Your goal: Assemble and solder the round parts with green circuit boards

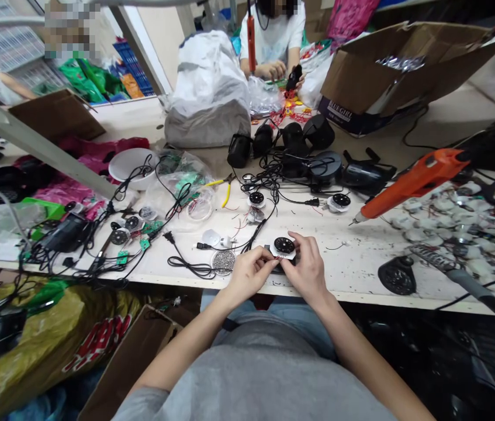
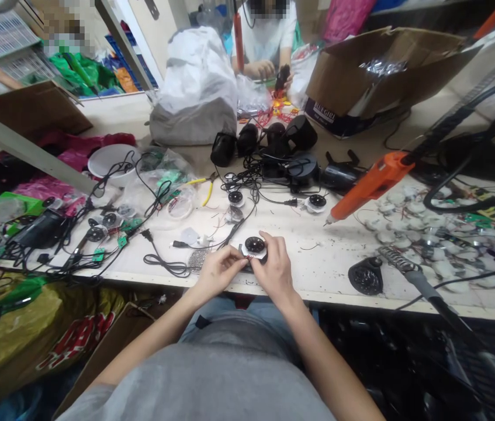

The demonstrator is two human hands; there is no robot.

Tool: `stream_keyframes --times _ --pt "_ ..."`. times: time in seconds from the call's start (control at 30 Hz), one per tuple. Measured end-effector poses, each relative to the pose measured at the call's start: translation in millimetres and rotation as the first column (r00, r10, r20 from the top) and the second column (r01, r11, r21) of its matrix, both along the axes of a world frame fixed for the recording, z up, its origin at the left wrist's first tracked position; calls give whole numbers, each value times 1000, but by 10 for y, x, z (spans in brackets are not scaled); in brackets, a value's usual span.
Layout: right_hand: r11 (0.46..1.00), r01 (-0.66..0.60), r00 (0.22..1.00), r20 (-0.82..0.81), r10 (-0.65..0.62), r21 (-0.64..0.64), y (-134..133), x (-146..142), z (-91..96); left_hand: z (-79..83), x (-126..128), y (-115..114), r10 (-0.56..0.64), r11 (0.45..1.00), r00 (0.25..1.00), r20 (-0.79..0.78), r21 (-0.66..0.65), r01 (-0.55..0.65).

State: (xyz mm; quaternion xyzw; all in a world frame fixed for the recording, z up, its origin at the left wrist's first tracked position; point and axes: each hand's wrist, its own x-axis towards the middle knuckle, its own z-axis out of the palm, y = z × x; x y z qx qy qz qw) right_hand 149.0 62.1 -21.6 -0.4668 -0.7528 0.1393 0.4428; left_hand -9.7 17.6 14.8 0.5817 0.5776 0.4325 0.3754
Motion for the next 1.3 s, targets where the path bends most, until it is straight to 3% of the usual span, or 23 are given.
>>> stream_keyframes --times 0.43,0.7,0.87,1.0,1.13,1.3 --pt "995 -17 999 35 20 -94 -86 16 -44 -55 -60 -64 -79 997 997 -4 -16 79" --pt "989 -72 996 46 78 -129 -108 68 -16 -68 -108 -95 -123 989 978 -171 63 135" --pt "954 -217 969 69 236 -209 -83 187 54 -119 -113 -126 -153 970 950 -273 144 198" --pt "893 -328 928 71 365 -308 -23 307 132 -143 -167 -194 -60 969 946 -317 208 131" --pt "868 -314 932 48 358 -384 40 350 160 -111 -271 -316 21 991 893 -450 126 40" --pt "849 -283 948 2 317 -446 78 341 148 -101 -277 -413 -55 998 852 -521 -19 54"
